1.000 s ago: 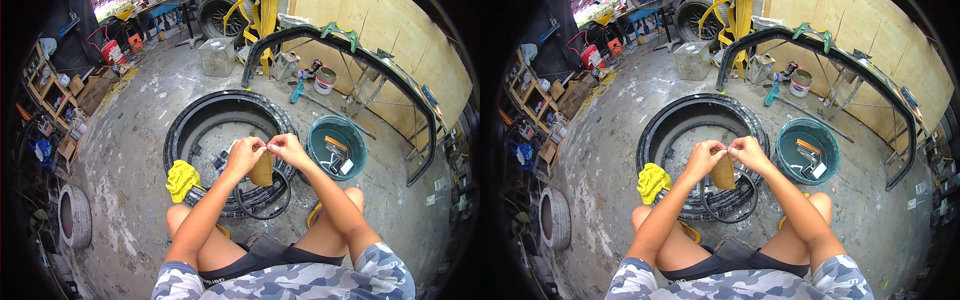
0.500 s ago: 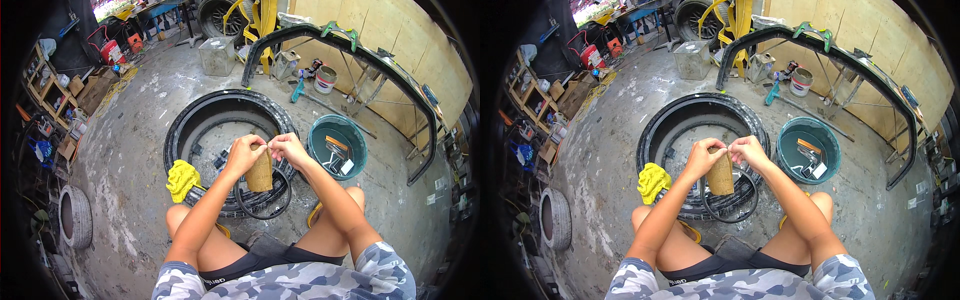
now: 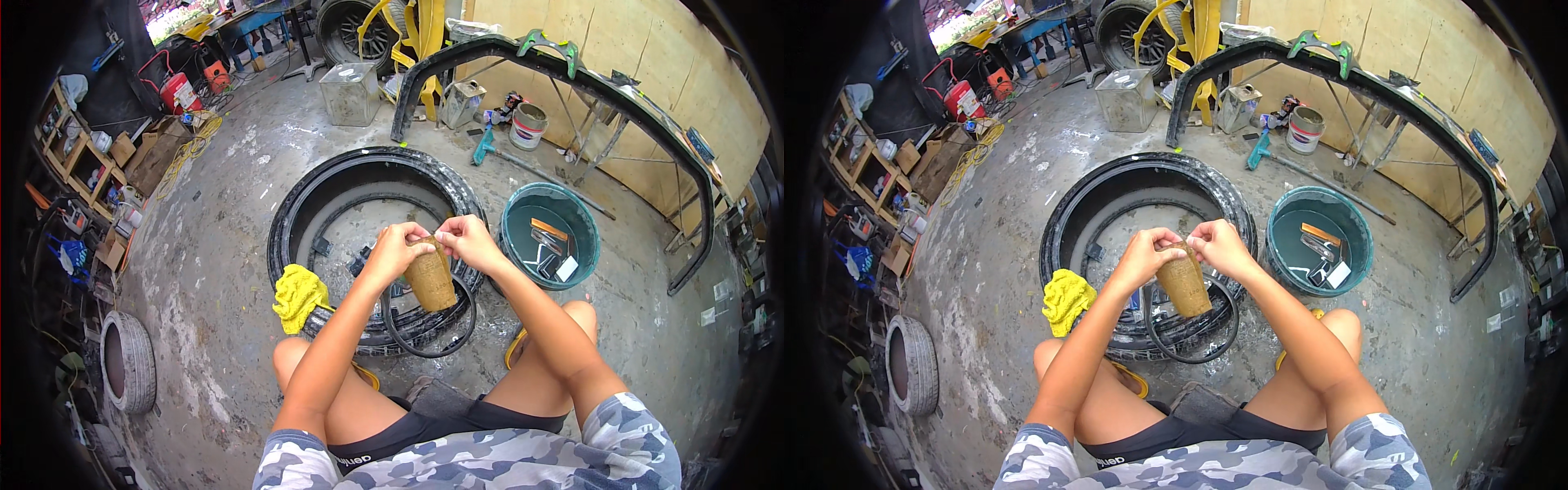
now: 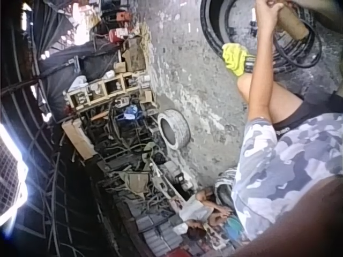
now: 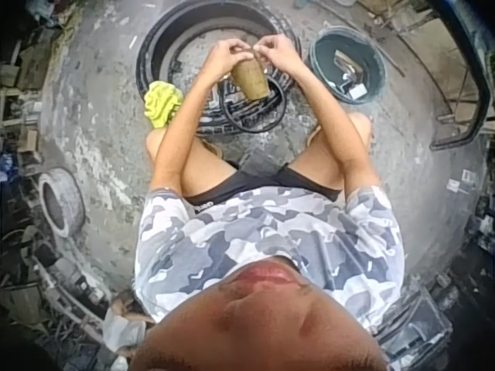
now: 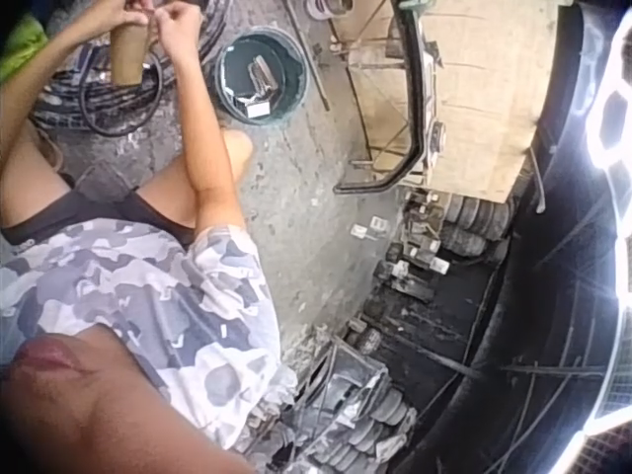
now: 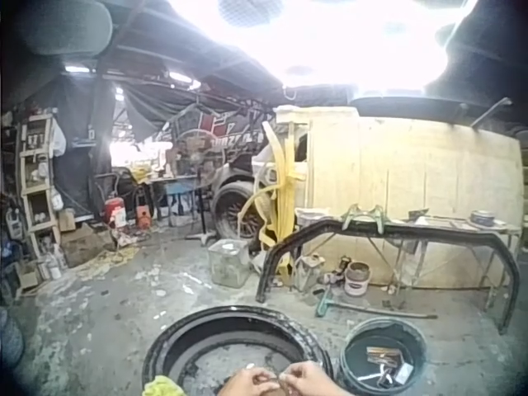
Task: The recorder is seen patching or cleaning a tire inner tube using various tools and materials in a workshop setting.
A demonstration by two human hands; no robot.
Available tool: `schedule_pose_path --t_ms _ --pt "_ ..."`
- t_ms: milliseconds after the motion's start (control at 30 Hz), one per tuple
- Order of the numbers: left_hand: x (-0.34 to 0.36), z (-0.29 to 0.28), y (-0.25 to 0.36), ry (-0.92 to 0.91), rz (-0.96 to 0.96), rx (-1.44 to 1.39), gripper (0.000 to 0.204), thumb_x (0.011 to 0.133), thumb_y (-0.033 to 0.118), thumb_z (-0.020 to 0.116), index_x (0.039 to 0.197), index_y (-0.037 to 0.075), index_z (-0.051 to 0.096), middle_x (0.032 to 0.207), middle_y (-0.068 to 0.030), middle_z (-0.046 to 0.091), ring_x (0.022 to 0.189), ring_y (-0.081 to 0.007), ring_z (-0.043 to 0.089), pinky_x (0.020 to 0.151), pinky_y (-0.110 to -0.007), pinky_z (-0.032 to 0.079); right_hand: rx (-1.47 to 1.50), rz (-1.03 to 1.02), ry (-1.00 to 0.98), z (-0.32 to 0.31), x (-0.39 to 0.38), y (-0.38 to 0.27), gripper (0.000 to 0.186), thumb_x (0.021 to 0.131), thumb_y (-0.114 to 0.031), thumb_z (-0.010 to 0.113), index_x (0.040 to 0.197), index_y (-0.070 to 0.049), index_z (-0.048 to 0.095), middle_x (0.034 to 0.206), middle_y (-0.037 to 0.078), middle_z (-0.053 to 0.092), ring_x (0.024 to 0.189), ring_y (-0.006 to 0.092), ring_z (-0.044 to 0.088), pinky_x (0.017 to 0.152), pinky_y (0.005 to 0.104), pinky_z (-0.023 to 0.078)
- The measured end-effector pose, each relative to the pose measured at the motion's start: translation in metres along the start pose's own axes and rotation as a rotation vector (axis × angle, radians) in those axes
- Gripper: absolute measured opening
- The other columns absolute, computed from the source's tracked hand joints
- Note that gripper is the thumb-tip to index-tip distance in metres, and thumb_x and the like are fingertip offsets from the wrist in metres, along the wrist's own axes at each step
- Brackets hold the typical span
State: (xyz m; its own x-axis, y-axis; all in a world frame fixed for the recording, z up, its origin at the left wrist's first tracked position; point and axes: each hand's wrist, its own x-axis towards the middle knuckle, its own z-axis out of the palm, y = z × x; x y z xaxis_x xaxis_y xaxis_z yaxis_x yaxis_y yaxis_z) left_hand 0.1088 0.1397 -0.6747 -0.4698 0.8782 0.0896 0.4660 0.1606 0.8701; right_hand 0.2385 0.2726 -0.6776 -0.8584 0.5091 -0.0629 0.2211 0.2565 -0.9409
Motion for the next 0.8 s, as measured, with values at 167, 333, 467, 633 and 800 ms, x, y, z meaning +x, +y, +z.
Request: schedule_pose_path --t_ms 167,333,467,633,800 --pt "-0.001 0.002 0.008 -0.066 -0.037 0.159 0.03 0.072 0.02 0.074 0.092 -0.001 0.067 0.086 -0.0168 0.068 0.082 -0.0265 0.066 0.076 -0.036 0.05 -0.142 -0.067 0.08 0.007 -0.002 -0.001 0.016 0.082 -0.01 0.061 0.08 0.005 0.066 0.064 0.012 0.065 0.059 0.0152 0.062 0.057 0.0306 0.049" --pt "-0.002 0.012 0.006 0.041 -0.016 0.249 0.026 0.073 0.018 0.071 0.091 -0.001 0.066 0.087 -0.0181 0.067 0.084 -0.0303 0.065 0.075 -0.038 0.05 -0.114 -0.005 0.18 0.012 0.0 0.001 0.017 0.079 -0.011 0.063 0.079 0.006 0.066 0.066 0.015 0.065 0.061 0.0185 0.064 0.06 0.0327 0.049" --pt "-0.003 0.019 0.0 0.173 0.1 0.273 0.024 0.074 0.017 0.07 0.088 -0.001 0.065 0.083 -0.0167 0.066 0.079 -0.0309 0.065 0.072 -0.039 0.05 -0.089 0.043 0.193 0.012 0.003 0.002 0.018 0.079 -0.012 0.063 0.08 0.006 0.066 0.067 0.016 0.066 0.063 0.0191 0.064 0.061 0.0329 0.05" --pt "-0.004 0.021 0.004 0.183 0.095 0.21 0.022 0.073 0.016 0.07 0.087 -0.001 0.065 0.082 -0.0156 0.066 0.074 -0.0271 0.064 0.069 -0.036 0.05 -0.129 0.033 0.228 0.007 0.007 0.003 0.018 0.079 -0.014 0.064 0.079 0.004 0.066 0.069 0.015 0.066 0.065 0.0187 0.064 0.064 0.0339 0.05" --pt "0.0 0.016 -0.009 0.252 -0.04 0.126 0.025 0.076 0.016 0.071 0.095 0.002 0.061 0.075 -0.0083 0.063 0.065 -0.0161 0.06 0.062 -0.031 0.048 -0.175 -0.174 0.32 0.002 0.0 -0.011 0.019 0.081 -0.015 0.066 0.087 0.003 0.062 0.079 0.014 0.064 0.071 0.0216 0.063 0.067 0.0346 0.049"
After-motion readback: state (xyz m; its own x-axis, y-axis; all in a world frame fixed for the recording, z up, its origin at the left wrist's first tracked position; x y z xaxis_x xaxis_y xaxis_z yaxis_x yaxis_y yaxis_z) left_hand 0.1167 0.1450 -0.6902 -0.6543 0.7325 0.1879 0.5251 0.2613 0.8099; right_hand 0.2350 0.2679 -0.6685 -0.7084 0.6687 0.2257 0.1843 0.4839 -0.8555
